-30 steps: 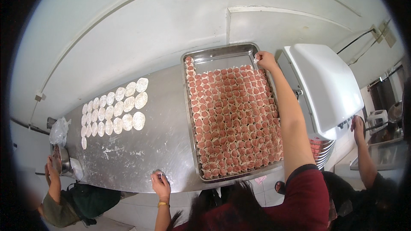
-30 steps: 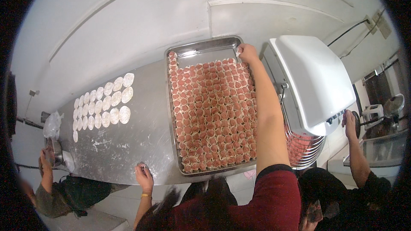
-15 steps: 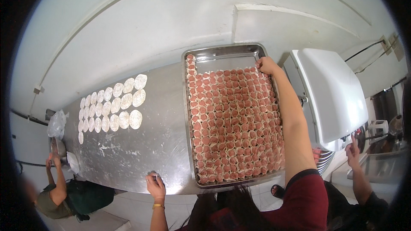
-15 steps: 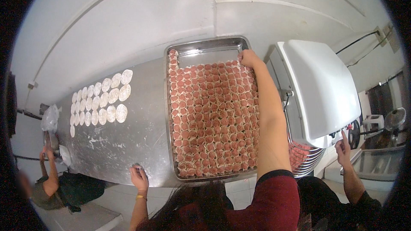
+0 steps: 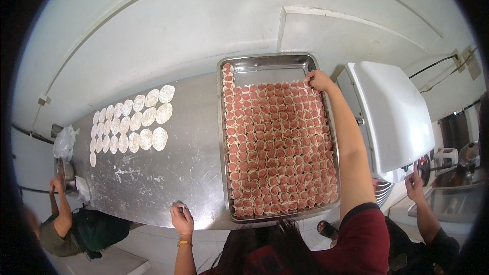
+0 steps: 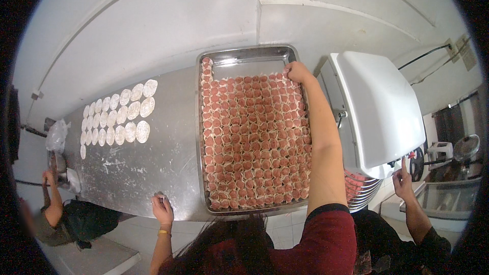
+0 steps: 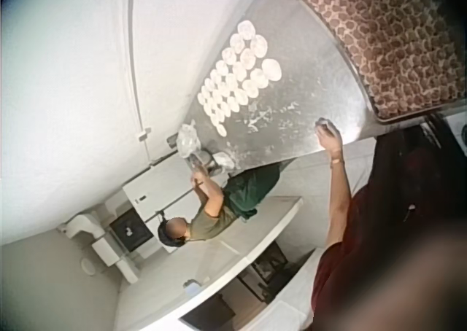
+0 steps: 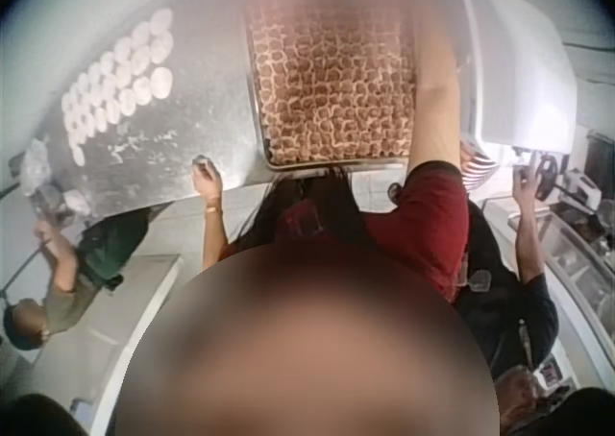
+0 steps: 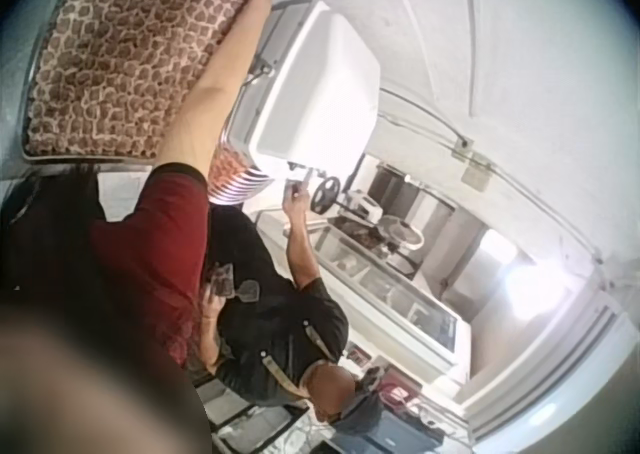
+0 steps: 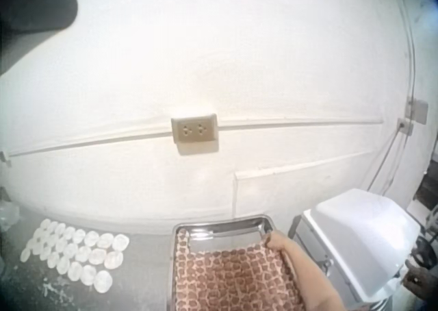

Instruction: The person places small portions of meat filling onto circular dough wrappers on a stainless steel table, folds them into dumplings, and arranges them on a metal tray. Another person assists by preparing additional wrappers nearby.

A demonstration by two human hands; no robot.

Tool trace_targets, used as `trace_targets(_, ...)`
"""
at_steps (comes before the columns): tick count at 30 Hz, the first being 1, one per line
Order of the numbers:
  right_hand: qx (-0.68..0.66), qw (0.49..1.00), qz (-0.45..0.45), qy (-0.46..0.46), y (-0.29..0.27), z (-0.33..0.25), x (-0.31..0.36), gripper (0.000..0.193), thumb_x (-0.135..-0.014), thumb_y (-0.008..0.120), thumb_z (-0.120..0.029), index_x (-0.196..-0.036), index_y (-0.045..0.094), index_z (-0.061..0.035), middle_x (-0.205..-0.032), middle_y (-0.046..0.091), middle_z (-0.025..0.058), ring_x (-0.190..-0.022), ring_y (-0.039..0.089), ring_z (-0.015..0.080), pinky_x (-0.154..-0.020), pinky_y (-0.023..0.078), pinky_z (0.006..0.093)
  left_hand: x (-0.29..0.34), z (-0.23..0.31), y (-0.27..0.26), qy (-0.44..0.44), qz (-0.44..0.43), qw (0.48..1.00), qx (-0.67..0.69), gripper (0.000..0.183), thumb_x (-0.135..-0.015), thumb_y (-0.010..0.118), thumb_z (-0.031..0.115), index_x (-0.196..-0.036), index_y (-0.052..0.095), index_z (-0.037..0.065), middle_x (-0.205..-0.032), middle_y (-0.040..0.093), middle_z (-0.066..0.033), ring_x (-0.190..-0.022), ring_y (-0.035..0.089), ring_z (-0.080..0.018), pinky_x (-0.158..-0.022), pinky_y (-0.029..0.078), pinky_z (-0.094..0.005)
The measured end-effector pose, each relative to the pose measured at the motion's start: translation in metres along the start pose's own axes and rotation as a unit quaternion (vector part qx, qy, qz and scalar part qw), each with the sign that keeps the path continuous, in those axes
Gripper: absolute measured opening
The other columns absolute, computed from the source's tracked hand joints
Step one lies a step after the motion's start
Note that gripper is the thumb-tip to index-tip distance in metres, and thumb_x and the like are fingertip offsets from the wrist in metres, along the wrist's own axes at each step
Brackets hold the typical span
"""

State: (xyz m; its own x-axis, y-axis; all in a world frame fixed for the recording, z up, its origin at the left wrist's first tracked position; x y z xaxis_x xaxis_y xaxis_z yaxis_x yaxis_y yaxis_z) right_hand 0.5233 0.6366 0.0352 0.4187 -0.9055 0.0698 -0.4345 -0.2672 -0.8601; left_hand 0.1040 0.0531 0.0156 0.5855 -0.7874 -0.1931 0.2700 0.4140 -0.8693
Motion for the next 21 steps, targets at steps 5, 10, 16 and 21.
trace_targets(5, 0.087, 0.996, 0.006, -0.003, 0.002, 0.0, -0.009, 0.021, -0.068, 0.062, -0.009, -0.088, 0.071, -0.0067, -0.086, 0.066, 0.0196, -0.084, 0.064, 0.036, -0.076, 0.05, 0.0416, -0.001, 0.002, -0.001, -0.008, 0.0, 1.0, 0.015, 0.013, -0.084, 0.052, 0.01, -0.095, 0.05, 0.003, -0.091, 0.051, -0.0167, -0.079, 0.055, -0.0351, -0.07, 0.045, -0.0423)
trace_targets(10, 0.109, 0.993, -0.016, 0.037, 0.012, 0.007, -0.015, 0.016, -0.069, 0.06, -0.008, -0.081, 0.071, -0.0039, -0.087, 0.065, 0.022, -0.084, 0.063, 0.0374, -0.077, 0.05, 0.0422, -0.001, 0.0, 0.0, -0.033, -0.015, 0.999, 0.03, 0.014, -0.085, 0.052, 0.01, -0.096, 0.051, 0.002, -0.092, 0.053, -0.0184, -0.086, 0.054, -0.0374, -0.076, 0.044, -0.0424)
trace_targets(16, 0.09, 0.996, -0.009, 0.01, 0.009, 0.002, -0.009, 0.017, -0.069, 0.06, -0.008, -0.079, 0.071, -0.0025, -0.086, 0.065, 0.0232, -0.084, 0.063, 0.0381, -0.076, 0.051, 0.0423, 0.0, 0.002, -0.001, 0.01, 0.014, 1.0, 0.02, 0.011, -0.085, 0.052, 0.012, -0.093, 0.05, 0.003, -0.087, 0.05, -0.0151, -0.075, 0.055, -0.0328, -0.068, 0.045, -0.0413)
trace_targets(21, 0.06, 0.998, 0.027, 0.017, 0.006, 0.005, -0.006, 0.021, -0.07, 0.06, -0.008, -0.087, 0.07, -0.0014, -0.09, 0.065, 0.0233, -0.087, 0.063, 0.038, -0.077, 0.05, 0.0426, 0.001, -0.008, 0.002, -0.027, -0.004, 0.999, 0.044, 0.011, -0.084, 0.054, 0.011, -0.092, 0.051, 0.004, -0.086, 0.051, -0.0145, -0.075, 0.055, -0.0322, -0.067, 0.045, -0.0408)
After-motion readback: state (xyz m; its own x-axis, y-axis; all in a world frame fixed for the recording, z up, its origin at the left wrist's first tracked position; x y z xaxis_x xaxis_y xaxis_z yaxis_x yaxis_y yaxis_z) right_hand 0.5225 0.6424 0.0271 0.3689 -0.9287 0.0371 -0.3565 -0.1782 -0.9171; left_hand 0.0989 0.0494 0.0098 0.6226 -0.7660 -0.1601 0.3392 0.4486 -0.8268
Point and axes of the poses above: each hand's wrist, its own x-axis away from the middle knuckle, its own y-axis out of the palm, z = x × y, the point moved 9 cm from there along -x, towards the middle knuckle
